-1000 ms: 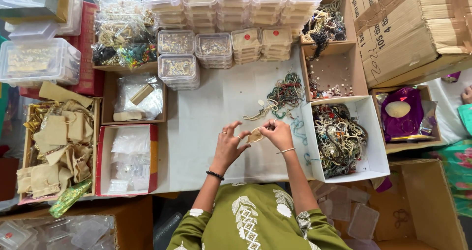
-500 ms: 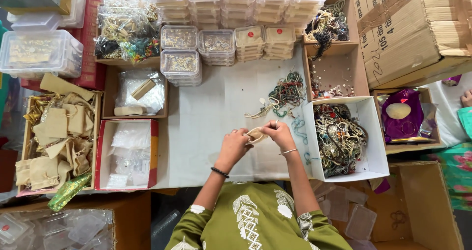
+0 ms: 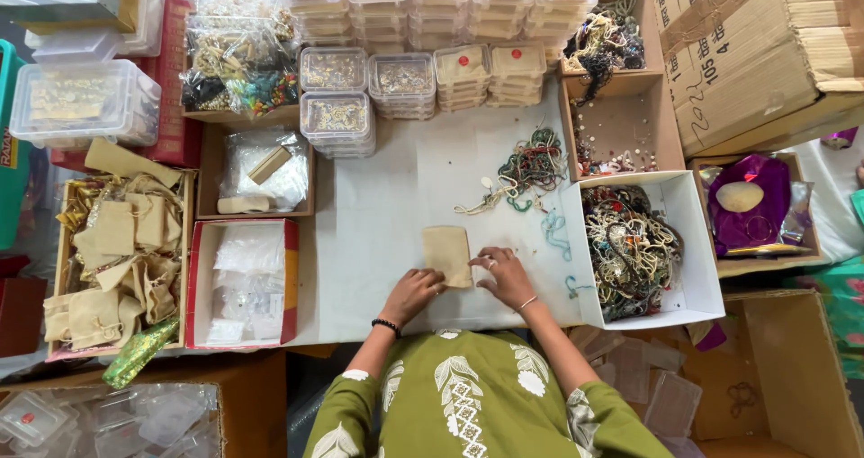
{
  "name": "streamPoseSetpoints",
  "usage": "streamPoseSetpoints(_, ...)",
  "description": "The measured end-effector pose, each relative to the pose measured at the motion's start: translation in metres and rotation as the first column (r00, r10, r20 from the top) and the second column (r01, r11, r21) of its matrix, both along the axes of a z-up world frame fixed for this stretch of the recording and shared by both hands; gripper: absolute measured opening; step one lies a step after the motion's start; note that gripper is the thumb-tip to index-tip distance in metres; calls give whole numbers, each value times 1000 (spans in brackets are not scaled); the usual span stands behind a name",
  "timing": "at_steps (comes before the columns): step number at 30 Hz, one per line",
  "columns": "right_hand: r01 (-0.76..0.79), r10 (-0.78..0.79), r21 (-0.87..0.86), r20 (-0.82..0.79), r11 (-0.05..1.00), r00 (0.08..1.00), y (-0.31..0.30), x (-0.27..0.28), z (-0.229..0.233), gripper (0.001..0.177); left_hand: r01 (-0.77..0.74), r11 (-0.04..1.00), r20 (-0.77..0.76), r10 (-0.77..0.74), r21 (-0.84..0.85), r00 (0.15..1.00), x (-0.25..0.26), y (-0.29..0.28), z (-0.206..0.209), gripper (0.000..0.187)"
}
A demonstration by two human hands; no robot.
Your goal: The person sorts tangled jewelry from a box, places it into small plastic bags, and then puts the bags into small paper pouches. They fold the pouches and place them into clear plastic containers, stacking the containers on the table.
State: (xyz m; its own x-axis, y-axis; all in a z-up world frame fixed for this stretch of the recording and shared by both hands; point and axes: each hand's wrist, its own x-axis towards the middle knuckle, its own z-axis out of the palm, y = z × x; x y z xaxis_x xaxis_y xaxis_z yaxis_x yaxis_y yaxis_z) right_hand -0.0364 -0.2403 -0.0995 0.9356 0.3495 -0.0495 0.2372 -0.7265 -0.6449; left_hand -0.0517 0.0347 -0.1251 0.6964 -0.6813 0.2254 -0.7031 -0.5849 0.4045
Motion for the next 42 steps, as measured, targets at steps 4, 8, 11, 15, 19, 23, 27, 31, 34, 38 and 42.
streamPoseSetpoints(4, -150, 189, -175, 232, 973, 954, -4, -12, -30, 49, -167, 985, -133, 162, -34, 978, -8, 4, -17, 25)
streamPoseSetpoints(8, -273, 342, -242, 321, 931, 883, -5, 3, -29, 35, -157, 987, -83, 154, -25, 985, -5, 5, -26, 30)
streamPoseSetpoints(11, -303, 355, -215, 273, 928, 894, -2, 2, -24, 28, -203, 979, -146, 196, -34, 970, -8, 4, -22, 29)
streamPoseSetpoints(15, -143, 150, -53, 154, 988, 977, 8, -3, -38, 17, -416, 909, -325, 385, -28, 864, -4, -5, 6, 21)
streamPoseSetpoints(19, 42, -55, 108, 120, 993, 991, 21, 2, -56, 10, -565, 825, -449, 509, 10, 735, -3, -14, -34, 12)
streamPoseSetpoints(23, 163, -169, 55, 131, 985, 977, 32, 11, -40, 14, -669, 732, -450, 644, 129, 618, 10, -29, 21, 32)
streamPoseSetpoints(27, -26, 46, -71, 300, 997, 953, 23, 17, -57, 10, -391, 911, -263, 412, 130, 873, 12, -22, -2, 20)
streamPoseSetpoints(31, -253, 319, -207, 407, 945, 856, 17, 17, -40, 11, -253, 966, -69, 257, 59, 964, 4, -11, -27, 27)
streamPoseSetpoints(34, -344, 391, -187, 421, 920, 819, 14, 22, -22, 20, -192, 980, 15, 192, 51, 981, 9, -5, -2, 35)
streamPoseSetpoints(38, -327, 413, -256, 480, 910, 774, 9, 24, -32, 21, -163, 978, 150, 143, 133, 978, 13, 3, -31, 29)
streamPoseSetpoints(42, -236, 343, -261, 527, 936, 777, 13, 25, -27, 12, -235, 968, 54, 231, 88, 971, 15, -6, -24, 31)
